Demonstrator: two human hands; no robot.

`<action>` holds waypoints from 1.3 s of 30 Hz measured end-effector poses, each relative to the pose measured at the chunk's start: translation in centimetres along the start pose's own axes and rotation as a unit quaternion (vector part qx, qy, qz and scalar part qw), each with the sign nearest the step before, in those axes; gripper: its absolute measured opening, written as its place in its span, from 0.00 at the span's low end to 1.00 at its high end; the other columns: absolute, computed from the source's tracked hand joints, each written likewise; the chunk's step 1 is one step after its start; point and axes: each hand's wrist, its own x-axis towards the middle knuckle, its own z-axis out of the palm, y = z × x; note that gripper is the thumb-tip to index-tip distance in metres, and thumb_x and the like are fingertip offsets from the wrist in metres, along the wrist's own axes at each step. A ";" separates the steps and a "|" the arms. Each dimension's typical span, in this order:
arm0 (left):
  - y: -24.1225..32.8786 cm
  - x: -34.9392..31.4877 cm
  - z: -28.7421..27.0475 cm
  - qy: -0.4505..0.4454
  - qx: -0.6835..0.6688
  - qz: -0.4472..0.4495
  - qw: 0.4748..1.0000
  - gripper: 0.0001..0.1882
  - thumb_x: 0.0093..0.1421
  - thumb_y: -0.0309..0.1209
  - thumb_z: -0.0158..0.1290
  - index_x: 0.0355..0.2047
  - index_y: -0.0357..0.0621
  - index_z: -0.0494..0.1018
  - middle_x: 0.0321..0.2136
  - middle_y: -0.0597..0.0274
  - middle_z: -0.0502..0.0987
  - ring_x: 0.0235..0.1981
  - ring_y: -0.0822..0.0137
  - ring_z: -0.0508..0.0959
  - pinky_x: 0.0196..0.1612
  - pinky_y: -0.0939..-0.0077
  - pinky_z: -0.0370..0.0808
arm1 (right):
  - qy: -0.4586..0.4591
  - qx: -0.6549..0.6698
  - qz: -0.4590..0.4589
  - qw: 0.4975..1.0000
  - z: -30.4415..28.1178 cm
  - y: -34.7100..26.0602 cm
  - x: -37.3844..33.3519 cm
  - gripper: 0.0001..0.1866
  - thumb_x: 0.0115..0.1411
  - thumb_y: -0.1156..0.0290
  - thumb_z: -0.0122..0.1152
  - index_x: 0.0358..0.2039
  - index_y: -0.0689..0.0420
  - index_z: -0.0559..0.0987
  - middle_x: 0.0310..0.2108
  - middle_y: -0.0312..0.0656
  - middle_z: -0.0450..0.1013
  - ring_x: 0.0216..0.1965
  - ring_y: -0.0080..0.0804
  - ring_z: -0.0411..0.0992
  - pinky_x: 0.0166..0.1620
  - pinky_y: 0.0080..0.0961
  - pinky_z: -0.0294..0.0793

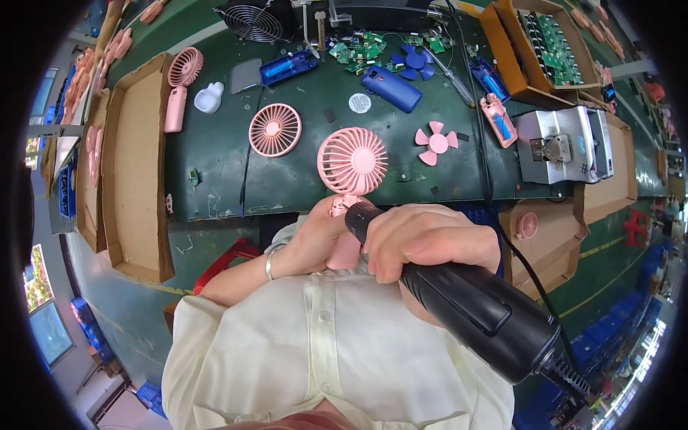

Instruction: The person assembles portable fans by installing circuit boards, batteries, and fan components into casings by hand and fastening them using an electric screwdriver.

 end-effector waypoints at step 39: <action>1.5 -1.3 1.5 0.057 -0.187 0.049 0.979 0.06 0.60 0.26 0.51 0.37 0.49 0.67 0.32 0.67 0.74 0.34 0.71 0.75 0.40 0.74 0.72 | -0.055 -0.035 -0.103 0.993 -0.6 -2.4 -1.2 0.14 0.63 0.69 0.55 0.44 0.64 0.66 0.26 0.50 0.73 0.26 0.43 0.73 0.32 0.41 0.75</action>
